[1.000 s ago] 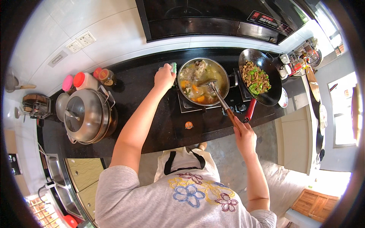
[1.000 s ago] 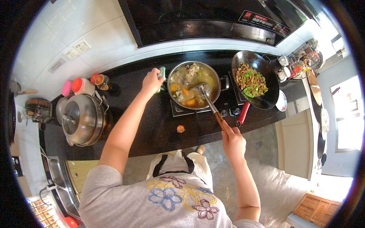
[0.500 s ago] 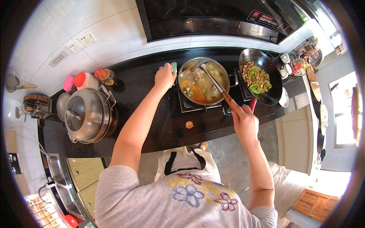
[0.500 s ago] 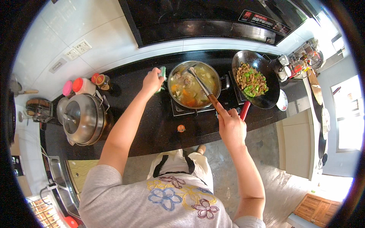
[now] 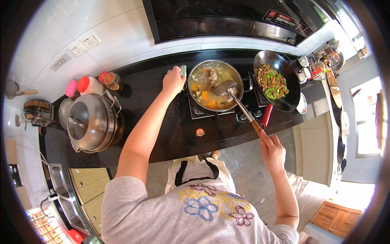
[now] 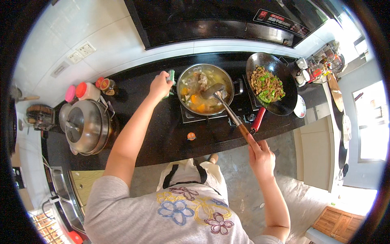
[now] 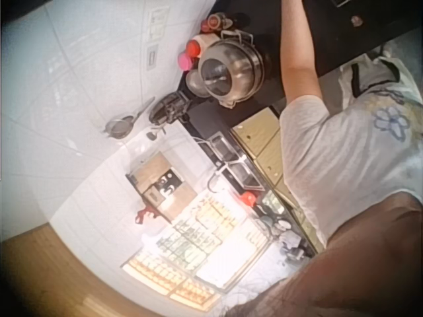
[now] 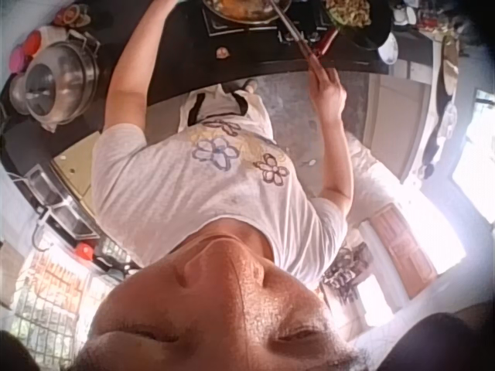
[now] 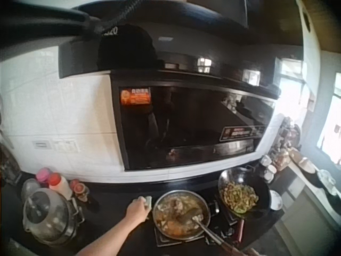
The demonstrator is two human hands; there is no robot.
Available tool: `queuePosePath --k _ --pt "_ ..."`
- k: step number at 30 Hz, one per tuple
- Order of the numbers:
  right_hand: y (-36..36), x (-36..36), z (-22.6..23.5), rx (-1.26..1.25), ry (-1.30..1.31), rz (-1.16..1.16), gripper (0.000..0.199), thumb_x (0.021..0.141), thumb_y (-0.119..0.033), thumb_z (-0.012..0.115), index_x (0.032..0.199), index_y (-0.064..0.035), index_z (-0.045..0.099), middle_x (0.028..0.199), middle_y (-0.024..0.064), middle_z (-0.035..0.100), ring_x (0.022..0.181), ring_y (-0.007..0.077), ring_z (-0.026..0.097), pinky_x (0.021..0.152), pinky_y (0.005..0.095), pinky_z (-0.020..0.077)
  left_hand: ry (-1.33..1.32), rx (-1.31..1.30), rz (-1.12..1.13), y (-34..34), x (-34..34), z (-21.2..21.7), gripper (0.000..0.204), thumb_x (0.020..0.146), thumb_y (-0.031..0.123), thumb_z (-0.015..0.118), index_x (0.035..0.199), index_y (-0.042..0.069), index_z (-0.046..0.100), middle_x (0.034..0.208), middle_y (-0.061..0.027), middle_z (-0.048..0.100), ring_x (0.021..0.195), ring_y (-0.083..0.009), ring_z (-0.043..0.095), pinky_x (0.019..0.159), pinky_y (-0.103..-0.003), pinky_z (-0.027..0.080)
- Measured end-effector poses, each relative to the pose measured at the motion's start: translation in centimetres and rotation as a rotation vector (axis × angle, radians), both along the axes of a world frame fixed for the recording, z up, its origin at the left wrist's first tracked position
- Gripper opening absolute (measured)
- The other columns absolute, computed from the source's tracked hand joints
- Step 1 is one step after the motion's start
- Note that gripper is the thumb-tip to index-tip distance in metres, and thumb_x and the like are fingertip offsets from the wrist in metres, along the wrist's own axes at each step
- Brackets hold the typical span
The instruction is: The person washes a bowl, a knife, and a cutting board in the kitchen sink using a sponge and running water. They then wipe the countertop with a cloth. Finally, the person stirs a pot of soup and stir-fries vegetables and meat in a wok on the stove.
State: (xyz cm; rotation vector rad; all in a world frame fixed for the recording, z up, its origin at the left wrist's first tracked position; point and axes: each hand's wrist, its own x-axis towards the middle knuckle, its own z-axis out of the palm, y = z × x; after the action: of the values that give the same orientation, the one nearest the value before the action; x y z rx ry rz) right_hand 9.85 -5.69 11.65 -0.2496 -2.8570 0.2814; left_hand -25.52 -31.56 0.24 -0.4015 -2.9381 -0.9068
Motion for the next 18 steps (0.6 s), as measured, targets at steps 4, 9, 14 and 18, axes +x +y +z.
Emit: queuePosePath --k 4,9,14,18 --pt "0.2 0.8 -0.1 -0.038 -0.015 -0.046 0.041 0.085 -0.01 0.068 0.124 -0.0194 0.066 0.08 0.0059 0.056 0.062 0.026 0.061 0.056 0.0381 0.0514 0.006 0.007 -0.015 -0.1 -0.2 -0.2 0.032 0.082 0.02 0.068 0.108 0.006 0.056 0.097 -0.0222 0.063 0.084 -0.0392 0.066 0.073 -0.048 0.053" --pt "0.8 1.4 0.2 -0.045 -0.02 -0.072 0.039 0.085 -0.01 0.068 0.123 -0.0195 0.067 0.08 0.006 0.056 0.062 0.025 0.061 0.056 0.0376 0.051 -0.024 0.008 -0.005 -0.1 -0.2 -0.2 0.032 0.083 0.021 0.068 0.109 0.006 0.056 0.098 -0.0224 0.062 0.085 -0.039 0.065 0.074 -0.047 0.053" --pt "0.7 0.8 0.3 -0.003 -0.017 -0.042 0.042 0.082 -0.004 0.069 0.122 -0.0176 0.068 0.082 0.0077 0.056 0.064 0.0252 0.06 0.058 0.036 0.0505 -0.036 -0.002 -0.019 -0.1 -0.1 -0.1 0.034 0.083 0.021 0.067 0.111 0.006 0.056 0.1 -0.0225 0.062 0.086 -0.0391 0.065 0.075 -0.047 0.053" --pt "-0.2 -1.0 0.8 0.085 0.061 0.006 0.044 0.081 -0.005 0.07 0.122 -0.0201 0.068 0.083 0.005 0.056 0.063 0.0231 0.059 0.057 0.035 0.0505 -0.032 -0.006 -0.014 -0.2 -0.3 -0.2 0.034 0.083 0.021 0.067 0.111 0.006 0.056 0.101 -0.0227 0.062 0.087 -0.0391 0.065 0.076 -0.047 0.053"
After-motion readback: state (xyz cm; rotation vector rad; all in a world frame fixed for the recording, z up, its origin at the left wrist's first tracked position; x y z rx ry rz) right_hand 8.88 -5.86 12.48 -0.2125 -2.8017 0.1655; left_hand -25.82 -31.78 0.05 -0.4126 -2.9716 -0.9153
